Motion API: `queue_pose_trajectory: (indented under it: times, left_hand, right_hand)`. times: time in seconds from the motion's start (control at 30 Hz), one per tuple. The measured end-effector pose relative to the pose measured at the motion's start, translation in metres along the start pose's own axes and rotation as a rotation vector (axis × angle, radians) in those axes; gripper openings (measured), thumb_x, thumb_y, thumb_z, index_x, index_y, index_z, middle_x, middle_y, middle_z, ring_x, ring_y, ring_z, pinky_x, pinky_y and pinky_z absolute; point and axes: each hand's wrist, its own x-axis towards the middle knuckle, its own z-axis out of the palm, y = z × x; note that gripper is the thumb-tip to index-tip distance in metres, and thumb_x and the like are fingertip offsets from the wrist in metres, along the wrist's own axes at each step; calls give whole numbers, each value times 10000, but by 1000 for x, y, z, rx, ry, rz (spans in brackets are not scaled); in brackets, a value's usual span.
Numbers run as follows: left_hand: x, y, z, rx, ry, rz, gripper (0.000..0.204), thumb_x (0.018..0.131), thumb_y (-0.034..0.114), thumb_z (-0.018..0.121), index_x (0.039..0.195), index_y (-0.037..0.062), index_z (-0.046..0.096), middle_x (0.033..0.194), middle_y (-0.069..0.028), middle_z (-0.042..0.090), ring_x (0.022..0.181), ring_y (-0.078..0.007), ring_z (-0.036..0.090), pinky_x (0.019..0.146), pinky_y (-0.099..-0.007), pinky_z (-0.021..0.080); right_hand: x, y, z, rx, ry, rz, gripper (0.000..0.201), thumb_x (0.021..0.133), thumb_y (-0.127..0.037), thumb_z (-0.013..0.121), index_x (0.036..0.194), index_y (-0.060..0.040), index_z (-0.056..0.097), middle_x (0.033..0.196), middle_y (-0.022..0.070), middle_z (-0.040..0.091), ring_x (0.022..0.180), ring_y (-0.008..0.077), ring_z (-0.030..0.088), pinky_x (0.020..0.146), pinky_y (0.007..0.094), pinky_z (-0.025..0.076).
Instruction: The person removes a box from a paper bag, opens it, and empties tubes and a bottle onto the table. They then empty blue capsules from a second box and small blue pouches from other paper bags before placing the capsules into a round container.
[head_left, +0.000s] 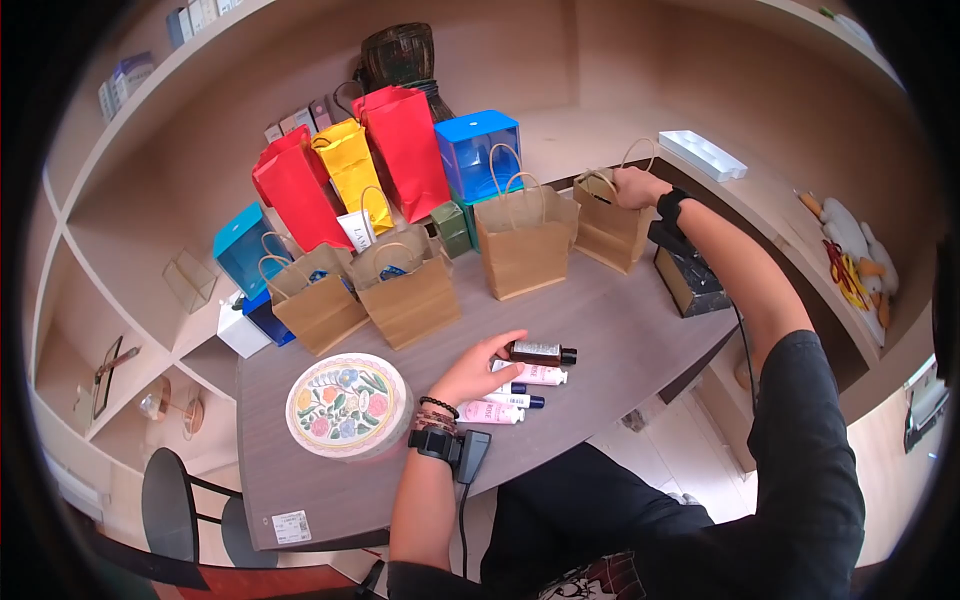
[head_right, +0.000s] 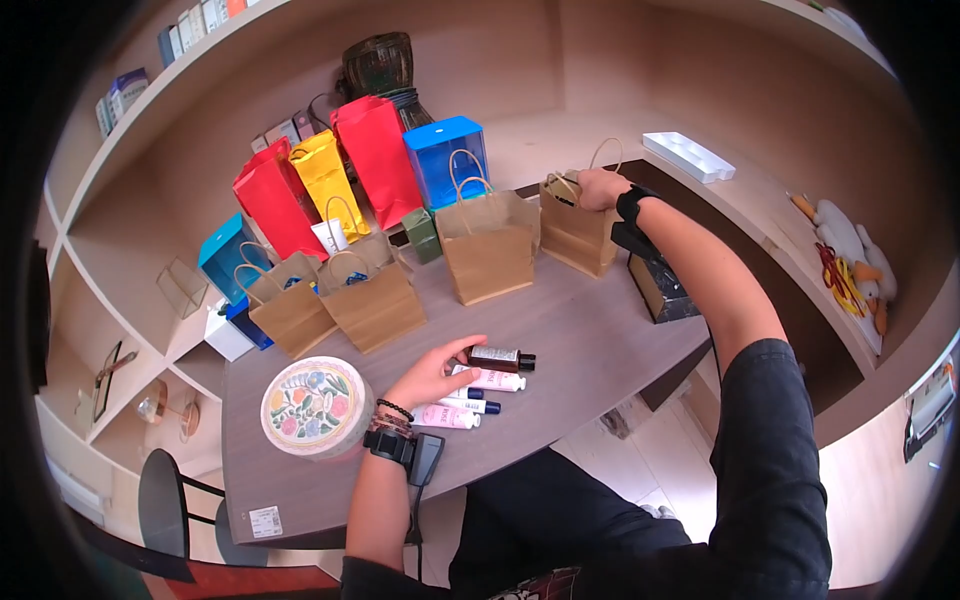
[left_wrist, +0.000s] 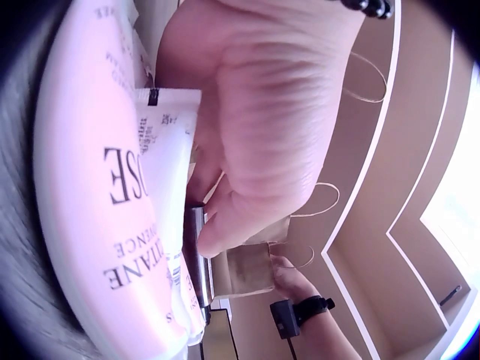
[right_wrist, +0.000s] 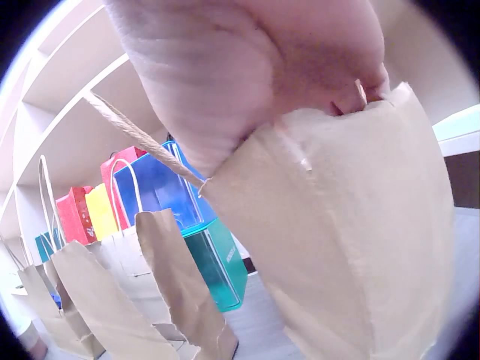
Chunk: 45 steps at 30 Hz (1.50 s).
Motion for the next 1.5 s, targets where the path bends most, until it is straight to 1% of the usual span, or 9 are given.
queue_pose_trajectory:
  times: [0.17, 0.27, 0.43, 0.47, 0.67, 0.87, 1.07, 1.17, 1.5]
  left_hand:
    - [1, -4, 6, -73, 70, 40, 528, 807, 203, 635, 1281, 58, 452, 1036, -107, 553, 938, -177, 524, 843, -299, 424]
    - [4, -8, 9, -85, 148, 14, 458, 833, 167, 624, 1249, 49, 471, 1121, -79, 548, 897, -114, 527, 739, -240, 449]
    - [11, -15, 7, -84, 309, 38, 311, 836, 137, 596, 1110, -2, 546, 1045, -125, 588, 774, -162, 589, 683, -279, 478]
    - [11, -13, 5, -74, 335, 19, 276, 836, 138, 594, 1069, -8, 567, 985, -122, 610, 762, -156, 591, 679, -277, 476]
    - [12, -14, 6, -72, 389, 70, 202, 842, 148, 592, 939, -27, 622, 755, -92, 654, 684, -146, 604, 629, -281, 479]
    - [12, -9, 8, -47, 347, 72, 214, 840, 172, 607, 934, -20, 628, 839, -76, 641, 740, -124, 577, 664, -256, 461]
    - [13, -12, 0, -261, 356, 198, 224, 819, 172, 620, 936, -19, 617, 902, -50, 598, 797, -108, 538, 669, -247, 433]
    - [9, -3, 1, -540, 438, 187, 198, 836, 141, 591, 917, -38, 615, 913, -50, 616, 793, -81, 538, 684, -228, 428]
    - [7, -4, -6, -588, 477, 78, 141, 823, 54, 548, 853, -59, 626, 797, -44, 630, 750, -77, 558, 696, -218, 435]
  right_hand:
    - [-17, 14, 1, 82, 84, 126, 399, 714, -182, 582, 1049, 29, 531, 1013, 243, 605, 935, 355, 603, 758, 388, 496]
    - [-32, 14, -6, 173, 207, 101, 337, 728, -157, 532, 983, 62, 533, 850, 233, 628, 787, 288, 646, 627, 355, 510]
    - [-66, 6, -32, 472, 177, 15, 306, 744, -165, 534, 986, 18, 490, 753, 129, 589, 632, 219, 589, 502, 315, 440]
    - [-76, 1, -40, 468, 134, 54, 345, 718, -107, 560, 1044, -21, 484, 835, 95, 562, 763, 182, 565, 597, 310, 440]
    - [-122, -6, -50, 366, 111, 8, 360, 692, -90, 566, 1037, -39, 477, 830, 87, 566, 788, 184, 551, 646, 312, 435]
    - [-152, -49, -49, 474, 71, -96, 374, 679, -43, 573, 1038, -47, 468, 768, 82, 576, 749, 155, 551, 609, 297, 426]
    - [-136, -104, -31, 318, 214, -548, 450, 668, -76, 628, 1074, -6, 446, 642, 119, 533, 596, 257, 537, 542, 342, 405]
    - [-126, -120, -23, 358, 263, -607, 455, 666, -81, 632, 1065, -22, 423, 642, 125, 531, 622, 275, 544, 563, 351, 409]
    - [-129, -128, -24, 475, 170, -585, 511, 654, -112, 638, 1097, -20, 399, 832, 154, 576, 756, 250, 561, 687, 316, 425]
